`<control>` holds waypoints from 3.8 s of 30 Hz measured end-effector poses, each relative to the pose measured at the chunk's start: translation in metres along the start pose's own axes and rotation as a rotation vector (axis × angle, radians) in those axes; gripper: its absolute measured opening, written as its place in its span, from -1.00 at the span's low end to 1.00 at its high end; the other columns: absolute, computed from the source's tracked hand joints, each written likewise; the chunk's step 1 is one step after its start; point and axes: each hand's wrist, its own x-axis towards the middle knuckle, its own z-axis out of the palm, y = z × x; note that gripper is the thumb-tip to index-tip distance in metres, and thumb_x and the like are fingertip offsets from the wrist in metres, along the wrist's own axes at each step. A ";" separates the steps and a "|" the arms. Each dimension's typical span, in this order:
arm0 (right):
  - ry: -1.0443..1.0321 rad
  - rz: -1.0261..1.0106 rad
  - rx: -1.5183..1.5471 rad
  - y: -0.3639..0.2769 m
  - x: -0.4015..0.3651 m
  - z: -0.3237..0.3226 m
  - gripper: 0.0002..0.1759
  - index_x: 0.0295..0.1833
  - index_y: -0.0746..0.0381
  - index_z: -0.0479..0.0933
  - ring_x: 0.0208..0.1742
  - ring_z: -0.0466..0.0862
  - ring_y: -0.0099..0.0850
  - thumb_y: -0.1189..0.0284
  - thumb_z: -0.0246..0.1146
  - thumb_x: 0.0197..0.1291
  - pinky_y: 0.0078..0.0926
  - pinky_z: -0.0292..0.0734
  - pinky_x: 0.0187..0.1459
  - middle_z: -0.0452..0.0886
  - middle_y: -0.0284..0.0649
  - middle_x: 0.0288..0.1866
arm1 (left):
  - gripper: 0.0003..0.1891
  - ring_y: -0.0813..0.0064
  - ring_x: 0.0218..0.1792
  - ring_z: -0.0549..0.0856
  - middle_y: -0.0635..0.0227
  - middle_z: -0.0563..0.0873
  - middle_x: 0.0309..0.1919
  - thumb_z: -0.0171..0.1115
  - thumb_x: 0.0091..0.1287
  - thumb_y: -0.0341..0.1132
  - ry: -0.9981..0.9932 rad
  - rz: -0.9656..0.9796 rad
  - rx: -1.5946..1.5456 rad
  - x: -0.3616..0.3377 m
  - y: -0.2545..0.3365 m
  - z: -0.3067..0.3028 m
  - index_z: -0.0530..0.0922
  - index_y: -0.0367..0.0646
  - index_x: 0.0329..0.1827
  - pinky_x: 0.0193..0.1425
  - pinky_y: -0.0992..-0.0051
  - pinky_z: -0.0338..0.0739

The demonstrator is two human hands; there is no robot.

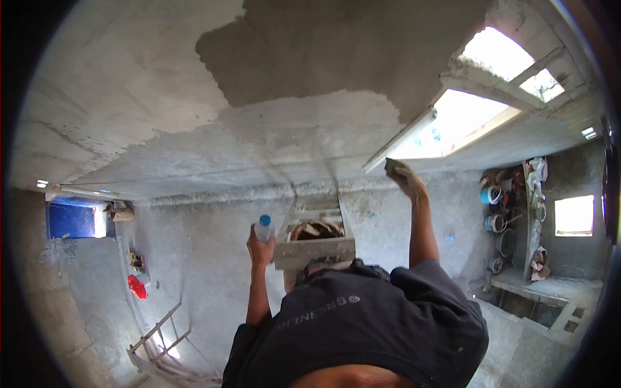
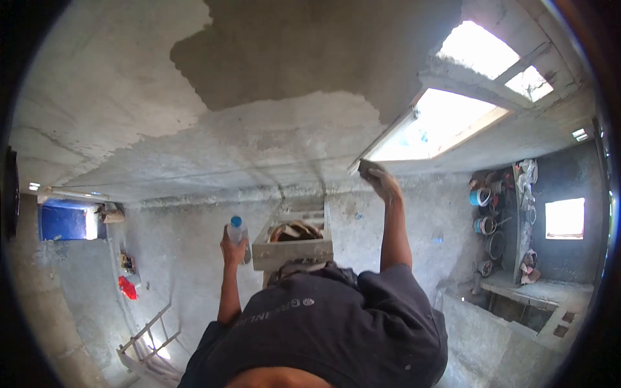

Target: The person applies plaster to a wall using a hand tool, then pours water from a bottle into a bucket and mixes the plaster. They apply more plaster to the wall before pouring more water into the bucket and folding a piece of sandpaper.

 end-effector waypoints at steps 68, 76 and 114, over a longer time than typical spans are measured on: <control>0.605 -2.125 -1.360 -0.488 0.090 0.447 -0.48 0.10 0.26 0.47 0.01 0.58 -0.08 0.62 0.23 -0.11 -0.30 0.53 0.05 0.55 0.05 0.04 | -0.65 0.16 -0.28 0.63 0.15 0.66 -0.30 0.32 0.11 -0.35 0.041 -0.147 -0.405 -0.056 0.012 0.024 0.47 -0.08 -0.04 -0.24 0.25 0.52; 0.169 -1.853 -1.573 -0.450 0.056 0.445 -0.49 0.16 0.16 0.45 0.08 0.55 -0.07 0.65 0.07 0.02 -0.31 0.50 0.14 0.54 0.01 0.07 | -0.67 0.20 -0.27 0.63 0.18 0.66 -0.29 0.31 0.13 -0.34 -0.051 -0.188 -0.391 -0.056 -0.003 0.028 0.47 -0.07 -0.03 -0.23 0.26 0.51; 0.700 -1.968 -1.558 -0.471 0.055 0.469 -0.58 0.06 0.23 0.48 -0.26 0.66 -0.03 0.44 0.18 0.00 -0.16 0.60 -0.19 0.64 0.02 -0.24 | -0.65 0.26 -0.37 0.60 0.21 0.64 -0.36 0.35 0.11 -0.31 0.021 -0.105 -0.286 -0.070 -0.015 0.038 0.43 -0.14 -0.08 -0.34 0.33 0.49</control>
